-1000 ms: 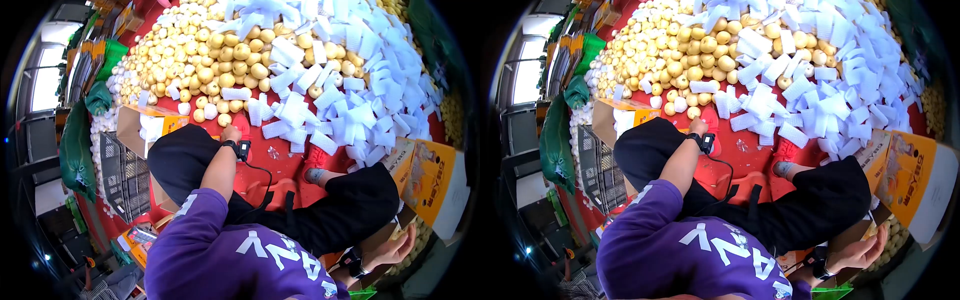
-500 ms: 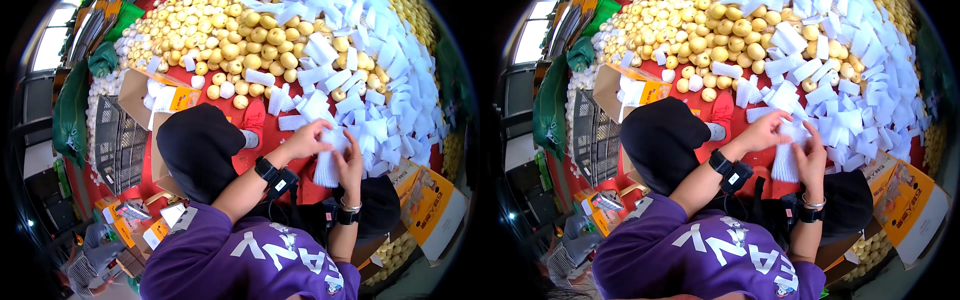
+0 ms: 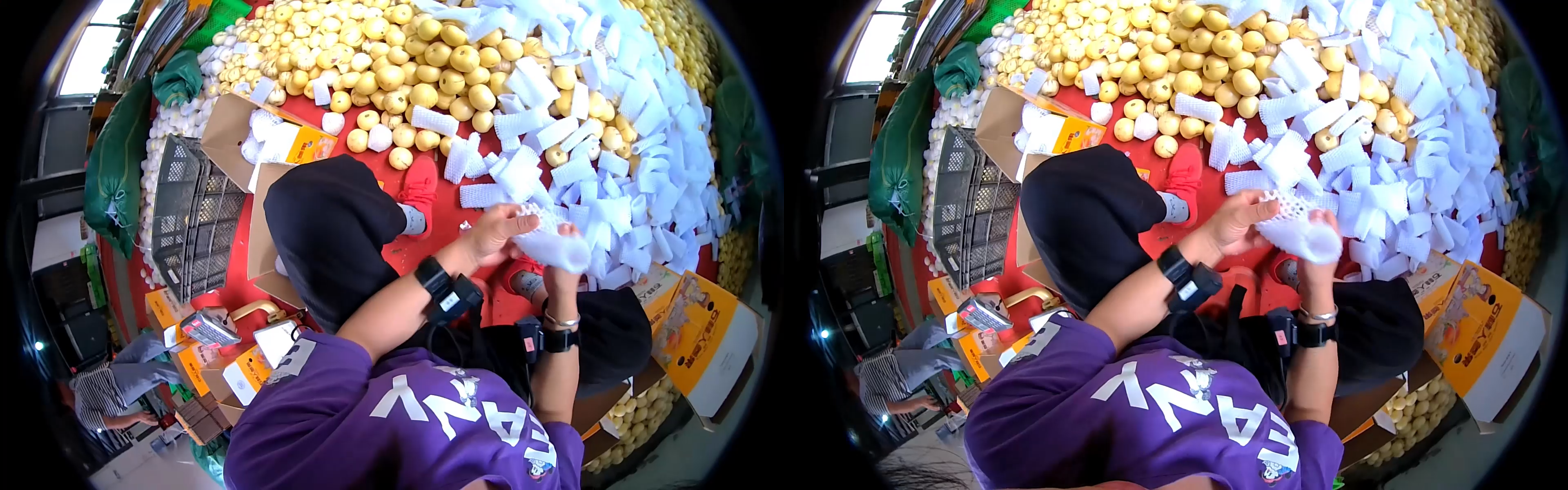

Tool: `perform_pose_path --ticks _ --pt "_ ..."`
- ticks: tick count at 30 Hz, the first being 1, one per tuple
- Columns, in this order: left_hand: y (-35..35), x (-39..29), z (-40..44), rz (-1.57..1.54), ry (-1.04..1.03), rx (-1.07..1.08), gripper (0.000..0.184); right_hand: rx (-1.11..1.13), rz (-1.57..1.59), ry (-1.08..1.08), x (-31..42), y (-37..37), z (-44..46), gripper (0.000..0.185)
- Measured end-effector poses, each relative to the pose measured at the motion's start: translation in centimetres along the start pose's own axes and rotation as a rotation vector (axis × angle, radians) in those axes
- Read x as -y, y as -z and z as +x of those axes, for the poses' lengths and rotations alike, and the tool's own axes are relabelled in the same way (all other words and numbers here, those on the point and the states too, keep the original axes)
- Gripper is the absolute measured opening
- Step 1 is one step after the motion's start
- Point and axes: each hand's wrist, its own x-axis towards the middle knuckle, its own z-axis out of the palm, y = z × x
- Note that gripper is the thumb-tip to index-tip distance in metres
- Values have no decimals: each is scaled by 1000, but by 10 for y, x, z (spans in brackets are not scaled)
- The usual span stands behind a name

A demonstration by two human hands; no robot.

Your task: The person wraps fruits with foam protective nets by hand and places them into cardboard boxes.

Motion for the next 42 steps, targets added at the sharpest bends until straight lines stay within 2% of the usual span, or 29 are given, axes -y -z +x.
perform_pose_path --ticks 2,3,4,5,6,7,8,9,10,11,12,14,16,17,18,20,22,24,26,28,30,32,33,34,36,38,40,41,42 --pt "-16 12 0 -420 147 160 34 -58 -196 56 -17 1 11 18" --pt "-14 4 0 -451 222 274 35 17 -184 -36 -16 8 16 16" --pt "-9 -2 1 -203 287 155 32 91 -169 -126 -9 8 22 13" --pt "0 -8 7 100 278 151 29 139 -287 -191 -7 4 22 9" --pt "13 -11 13 392 272 142 26 144 -466 -284 -3 3 17 17" --pt "33 -12 24 365 155 -120 20 145 -642 -175 -7 2 15 22" --pt "53 -26 32 330 -136 -316 14 149 -817 -57 -11 3 17 28" --pt "89 -37 47 225 -446 -732 15 138 -934 -26 -4 -1 19 34" --pt "113 -61 48 201 -634 -962 20 130 -897 -91 11 -9 19 32" --pt "178 -75 54 661 -615 -1328 25 142 -815 -115 21 -13 20 31" --pt "193 -82 55 698 -554 -1639 31 150 -730 -138 26 -16 20 31" --pt "272 -67 56 1214 -139 -1800 39 177 -742 -105 29 -21 21 30" --pt "288 -62 57 1370 65 -1775 47 262 -816 -99 33 -28 20 30" --pt "290 -60 61 1126 108 -1666 53 284 -821 -111 29 -28 20 30" --pt "303 -51 66 1265 99 -1726 57 302 -828 -123 27 -27 19 30" --pt "309 -45 65 1125 56 -1796 59 309 -866 -99 23 -30 20 29" --pt "305 -50 56 960 32 -1697 58 351 -939 -20 22 -32 18 29" --pt "288 -50 64 498 -187 -1598 57 337 -946 -15 22 -36 17 28" --pt "221 -48 65 -163 -547 -1012 51 372 -908 18 27 -38 15 26" --pt "130 -43 55 -416 -489 -400 56 282 -764 0 32 -38 16 23" --pt "76 -27 42 -435 -322 5 66 142 -682 79 42 -36 15 21" --pt "44 -18 32 -290 -199 234 74 78 -477 -46 53 -31 7 18" --pt "38 -13 27 -246 -196 236 76 127 -274 -117 55 -23 1 24" --pt "35 -10 21 -200 -193 231 77 106 -273 -104 60 -19 -5 24" --pt "15 -19 3 0 -96 231 77 215 -15 -298 68 -13 -16 35" --pt "-14 -23 -6 97 -94 231 69 246 90 -318 60 -13 -27 46" --pt "-34 -17 -10 892 -377 -40 64 235 146 -284 57 -20 -40 52" --pt "-58 -19 -18 1263 -498 -77 65 236 142 -199 53 -24 -43 55" --pt "-65 -14 -23 1262 -492 -69 65 109 82 -17 28 -26 -39 52"
